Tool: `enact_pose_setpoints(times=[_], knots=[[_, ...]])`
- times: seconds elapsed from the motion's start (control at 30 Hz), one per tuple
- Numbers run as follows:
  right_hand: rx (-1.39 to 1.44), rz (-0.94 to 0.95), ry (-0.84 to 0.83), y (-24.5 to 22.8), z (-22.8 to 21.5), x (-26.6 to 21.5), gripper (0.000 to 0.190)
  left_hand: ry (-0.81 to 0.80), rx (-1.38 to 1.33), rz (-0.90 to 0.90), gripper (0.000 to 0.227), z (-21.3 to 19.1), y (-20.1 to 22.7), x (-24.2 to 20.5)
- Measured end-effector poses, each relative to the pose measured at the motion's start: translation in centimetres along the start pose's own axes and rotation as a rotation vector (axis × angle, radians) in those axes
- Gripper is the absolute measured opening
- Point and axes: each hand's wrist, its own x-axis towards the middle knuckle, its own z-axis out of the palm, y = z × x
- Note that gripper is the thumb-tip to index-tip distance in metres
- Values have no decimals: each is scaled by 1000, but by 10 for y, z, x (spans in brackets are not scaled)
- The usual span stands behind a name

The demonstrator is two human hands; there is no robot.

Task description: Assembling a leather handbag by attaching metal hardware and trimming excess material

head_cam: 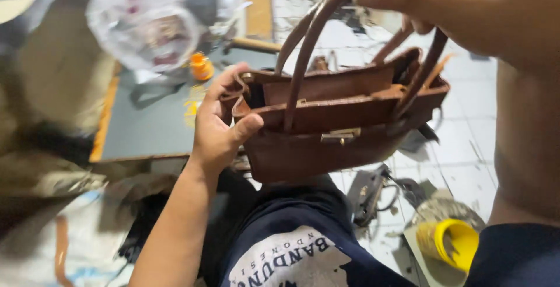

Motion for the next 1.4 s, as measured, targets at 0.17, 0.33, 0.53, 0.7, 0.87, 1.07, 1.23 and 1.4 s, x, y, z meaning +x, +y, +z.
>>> enact_pose_setpoints(times=[0.17, 0.33, 0.53, 0.7, 0.87, 1.07, 1.23, 1.4], knots=[[-128, 81, 115, 26, -15, -20, 32, 247, 594, 232, 73, 40, -18, 17], [-199, 122, 159, 34, -25, -35, 48, -35, 718, 729, 35, 100, -42, 40], [-225, 137, 206, 43, -35, -53, 56, -73, 724, 961, 18, 149, -72, 77], [-70, 143, 381, 46, -34, -72, 45, -83, 720, 972, 9, 155, -46, 77], [12, 86, 408, 48, -30, -78, 34, -93, 682, 867, 9, 158, -48, 70], [20, 68, 331, 40, -32, -73, 33, -288, 794, 1017, 24, 161, -52, 66], [-79, 169, 364, 32, -29, -70, 42, -272, 842, 1062, 22, 160, -46, 63], [-16, 113, 369, 40, -28, -69, 37, -299, 836, 1019, 27, 160, -44, 57]])
